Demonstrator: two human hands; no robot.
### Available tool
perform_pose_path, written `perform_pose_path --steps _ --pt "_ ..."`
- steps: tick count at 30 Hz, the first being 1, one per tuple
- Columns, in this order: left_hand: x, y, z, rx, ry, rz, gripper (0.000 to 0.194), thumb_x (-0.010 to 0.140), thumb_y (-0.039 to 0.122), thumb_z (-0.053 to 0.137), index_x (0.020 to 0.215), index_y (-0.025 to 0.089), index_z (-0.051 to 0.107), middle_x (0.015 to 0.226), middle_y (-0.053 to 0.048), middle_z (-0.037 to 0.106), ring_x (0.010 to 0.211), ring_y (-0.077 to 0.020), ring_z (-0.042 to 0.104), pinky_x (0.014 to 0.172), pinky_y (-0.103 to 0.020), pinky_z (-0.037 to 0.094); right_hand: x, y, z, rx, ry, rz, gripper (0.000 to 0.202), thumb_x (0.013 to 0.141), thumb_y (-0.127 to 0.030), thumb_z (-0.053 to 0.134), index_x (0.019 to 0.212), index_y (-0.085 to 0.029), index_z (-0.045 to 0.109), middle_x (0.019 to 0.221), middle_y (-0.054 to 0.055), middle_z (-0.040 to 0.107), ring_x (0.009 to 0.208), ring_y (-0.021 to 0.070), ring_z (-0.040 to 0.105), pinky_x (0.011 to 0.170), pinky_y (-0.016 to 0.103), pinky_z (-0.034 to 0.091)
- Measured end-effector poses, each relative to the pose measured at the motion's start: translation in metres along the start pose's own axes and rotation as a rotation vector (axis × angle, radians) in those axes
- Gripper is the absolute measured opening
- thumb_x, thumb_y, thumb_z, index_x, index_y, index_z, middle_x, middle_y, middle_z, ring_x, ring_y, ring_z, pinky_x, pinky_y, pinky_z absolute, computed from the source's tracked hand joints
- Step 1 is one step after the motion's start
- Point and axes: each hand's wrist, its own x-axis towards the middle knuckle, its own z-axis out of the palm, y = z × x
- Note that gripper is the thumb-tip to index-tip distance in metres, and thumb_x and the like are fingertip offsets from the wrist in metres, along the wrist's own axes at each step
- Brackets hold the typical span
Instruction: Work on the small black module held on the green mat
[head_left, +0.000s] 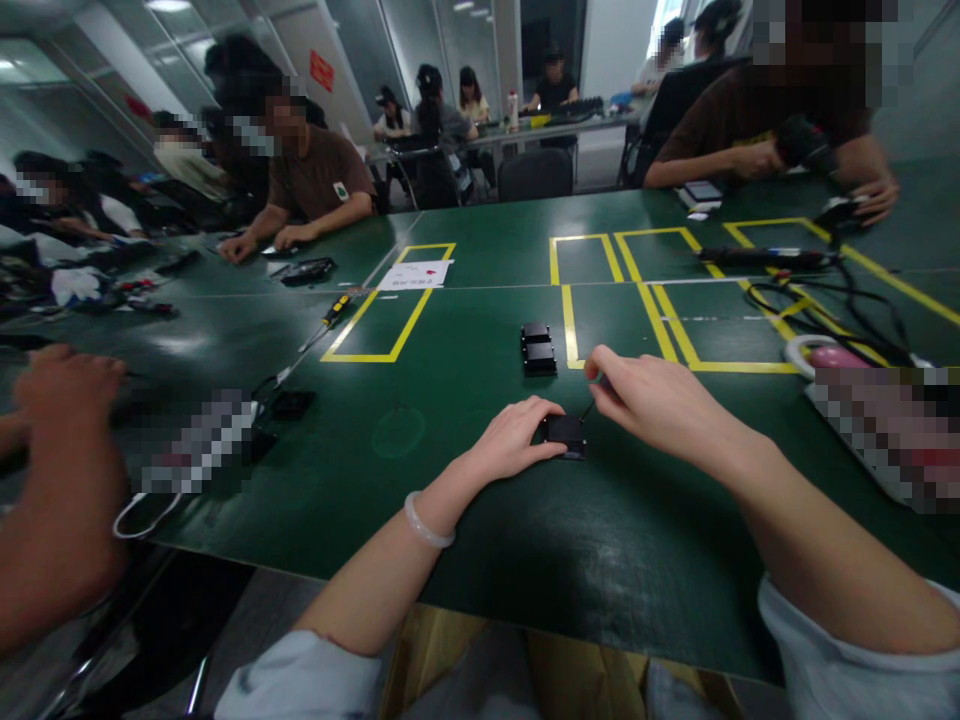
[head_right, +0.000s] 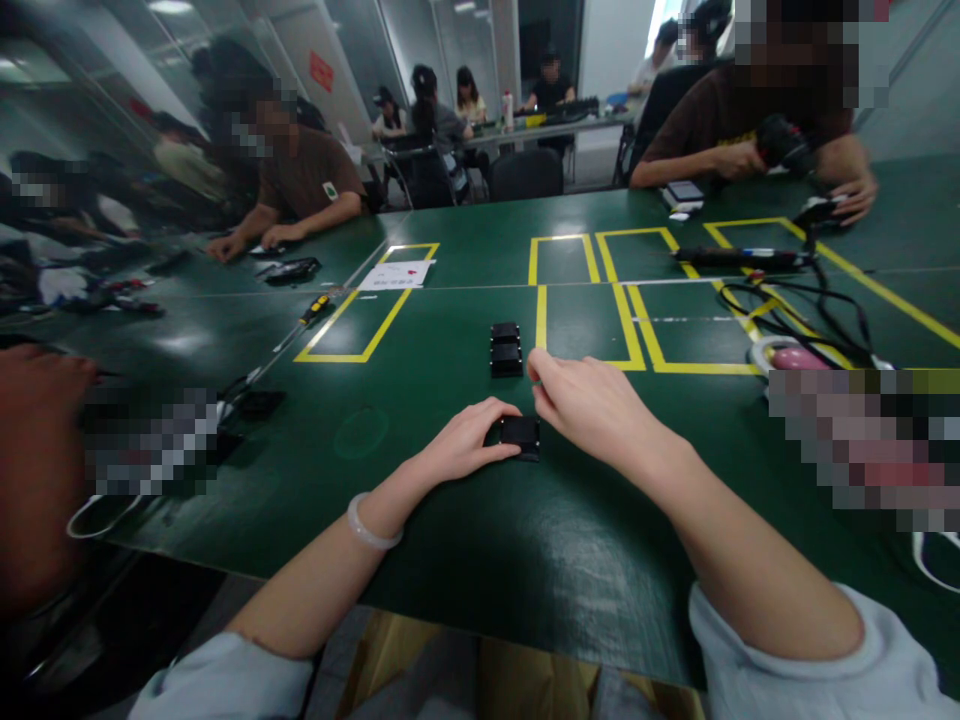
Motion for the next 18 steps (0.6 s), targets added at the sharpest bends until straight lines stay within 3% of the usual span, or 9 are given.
perform_pose_path --steps 6,12,18 --pt "0.0001 0.0008 -0.0012 0.005 -0.005 0.005 0.038 0.089 0.046 0.061 0.119 0.023 0.054 0.112 -0.007 0.060 0.101 -0.0252 0.059 0.088 -0.038 0.047 -0.0005 -0.0006 -0.0012 0.019 0.012 -0.007 0.019 0.091 -0.027 0.037 0.102 -0.020 0.051 0.077 0.005 0.066 0.063 0.0187 0.060 0.055 0.029 0.027" --pt "0.0000 0.0004 -0.0013 -0.001 0.000 0.008 0.039 0.088 0.046 0.061 0.118 0.022 0.054 0.113 -0.007 0.060 0.101 -0.0249 0.058 0.088 -0.037 0.046 0.0003 0.0005 0.0001 -0.031 0.012 -0.003 0.021 0.096 -0.036 0.037 0.097 -0.020 0.051 0.078 0.005 0.067 0.066 0.0205 0.061 0.055 0.029 0.027" --pt "-0.0001 0.0010 -0.0019 -0.007 -0.004 0.009 0.038 0.088 0.044 0.061 0.118 0.022 0.054 0.114 -0.006 0.060 0.103 -0.0248 0.058 0.090 -0.037 0.046 0.0008 0.0022 0.0018 -0.053 0.007 -0.015 0.017 0.096 -0.029 0.036 0.099 -0.020 0.050 0.079 0.004 0.068 0.065 0.0208 0.061 0.054 0.029 0.027"
